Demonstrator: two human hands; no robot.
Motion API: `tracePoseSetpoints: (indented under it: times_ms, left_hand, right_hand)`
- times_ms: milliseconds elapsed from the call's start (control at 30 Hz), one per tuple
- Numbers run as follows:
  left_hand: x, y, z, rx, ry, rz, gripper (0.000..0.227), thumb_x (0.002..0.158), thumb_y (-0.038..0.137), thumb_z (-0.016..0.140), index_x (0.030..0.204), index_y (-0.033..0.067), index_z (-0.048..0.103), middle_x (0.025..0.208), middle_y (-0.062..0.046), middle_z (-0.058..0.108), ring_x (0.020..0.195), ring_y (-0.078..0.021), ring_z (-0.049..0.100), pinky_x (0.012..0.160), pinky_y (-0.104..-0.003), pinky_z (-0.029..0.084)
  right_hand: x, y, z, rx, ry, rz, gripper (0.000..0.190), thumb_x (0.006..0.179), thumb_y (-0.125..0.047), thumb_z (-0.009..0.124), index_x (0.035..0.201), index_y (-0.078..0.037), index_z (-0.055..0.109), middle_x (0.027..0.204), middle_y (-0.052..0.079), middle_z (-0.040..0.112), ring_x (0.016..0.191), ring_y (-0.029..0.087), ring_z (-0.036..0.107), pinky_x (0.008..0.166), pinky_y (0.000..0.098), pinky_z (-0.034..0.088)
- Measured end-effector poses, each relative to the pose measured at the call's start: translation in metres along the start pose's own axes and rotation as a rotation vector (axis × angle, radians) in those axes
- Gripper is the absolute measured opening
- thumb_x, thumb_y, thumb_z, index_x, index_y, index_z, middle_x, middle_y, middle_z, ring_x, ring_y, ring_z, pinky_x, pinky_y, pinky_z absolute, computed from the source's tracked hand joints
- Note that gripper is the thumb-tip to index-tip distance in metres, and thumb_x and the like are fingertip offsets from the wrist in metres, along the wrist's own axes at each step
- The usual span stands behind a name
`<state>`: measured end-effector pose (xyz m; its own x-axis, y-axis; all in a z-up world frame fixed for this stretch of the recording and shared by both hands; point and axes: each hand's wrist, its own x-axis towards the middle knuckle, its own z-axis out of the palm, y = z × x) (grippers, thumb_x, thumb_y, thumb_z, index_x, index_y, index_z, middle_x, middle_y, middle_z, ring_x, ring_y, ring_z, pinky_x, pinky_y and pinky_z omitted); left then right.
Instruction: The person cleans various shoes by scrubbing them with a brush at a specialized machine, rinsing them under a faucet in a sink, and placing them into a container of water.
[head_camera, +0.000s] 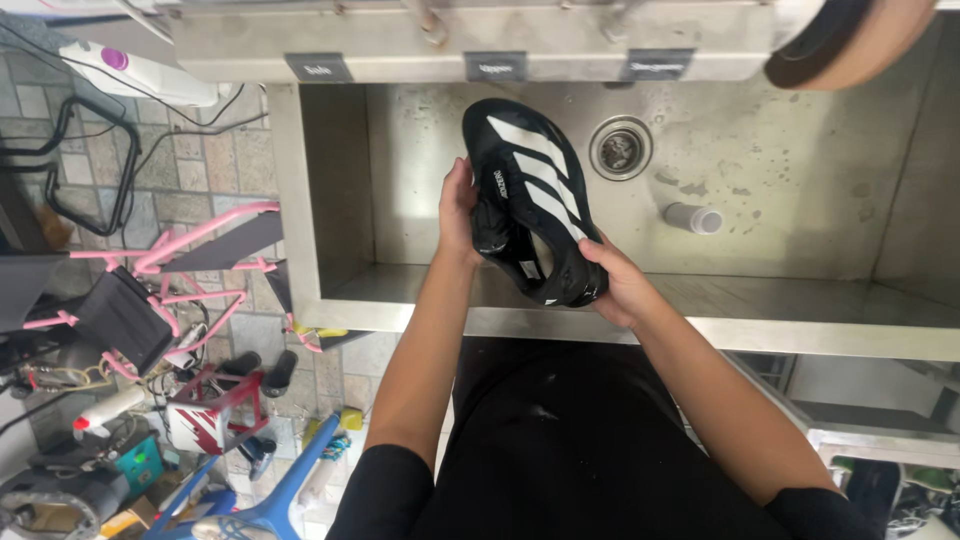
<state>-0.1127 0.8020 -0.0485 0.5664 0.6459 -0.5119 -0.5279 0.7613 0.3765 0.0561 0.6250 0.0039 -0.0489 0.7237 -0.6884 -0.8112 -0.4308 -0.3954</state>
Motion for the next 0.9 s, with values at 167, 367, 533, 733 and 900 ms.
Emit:
tracePoseSetpoints:
  times_ms: [167,367,533,733,900]
  left_hand:
    - [0.034,0.063,-0.037,-0.033,-0.033,-0.069,0.073,0.101,0.061,0.051,0.145,0.0039,0.05,0.131,-0.018,0.064,0.118,-0.0327,0.064,0.106,-0.045,0.05]
    - [0.063,0.129,-0.071,-0.136,0.127,-0.195,0.081,0.095,0.075,0.042,0.135,0.0052,0.053,0.125,-0.015,0.063,0.113,-0.0327,0.063,0.094,-0.051,0.055]
    - [0.118,0.157,-0.114,-0.258,0.147,-0.173,0.07,0.1,0.066,0.038,0.138,0.0087,0.051,0.131,-0.015,0.059,0.115,-0.0354,0.061,0.099,-0.053,0.054]
    - [0.212,0.178,-0.191,-0.221,0.046,-0.058,0.064,0.105,0.058,0.035,0.146,0.0101,0.046,0.141,-0.014,0.056,0.125,-0.0341,0.058,0.106,-0.053,0.051]
    - [0.274,0.19,-0.224,-0.235,0.002,-0.025,0.065,0.106,0.057,0.033,0.146,0.0082,0.046,0.142,-0.015,0.056,0.126,-0.0338,0.058,0.107,-0.051,0.049]
  right_hand:
    - [0.038,0.006,0.086,-0.454,0.078,-0.221,0.083,0.083,-0.022,0.08,0.155,-0.005,0.041,0.144,0.012,0.059,0.131,0.023,0.057,0.11,0.0397,0.045]
    - [0.061,0.022,0.163,-1.426,0.29,-0.706,0.104,0.067,-0.021,0.095,0.154,-0.01,0.038,0.149,0.02,0.047,0.137,0.032,0.046,0.114,0.043,0.043]
    - [0.117,0.046,0.189,-0.924,0.05,-1.02,0.125,0.065,-0.025,0.098,0.161,-0.007,0.018,0.161,0.025,0.033,0.149,0.031,0.043,0.124,0.0447,0.038]
    - [0.183,0.047,0.23,-0.982,0.293,-0.837,0.116,0.065,-0.02,0.095,0.156,0.003,0.027,0.145,0.025,0.055,0.133,0.031,0.06,0.115,0.0403,0.05]
    - [0.227,0.028,0.255,-0.91,0.47,-0.61,0.113,0.067,-0.03,0.093,0.153,0.003,0.027,0.133,0.021,0.063,0.12,0.029,0.069,0.104,0.0367,0.057]
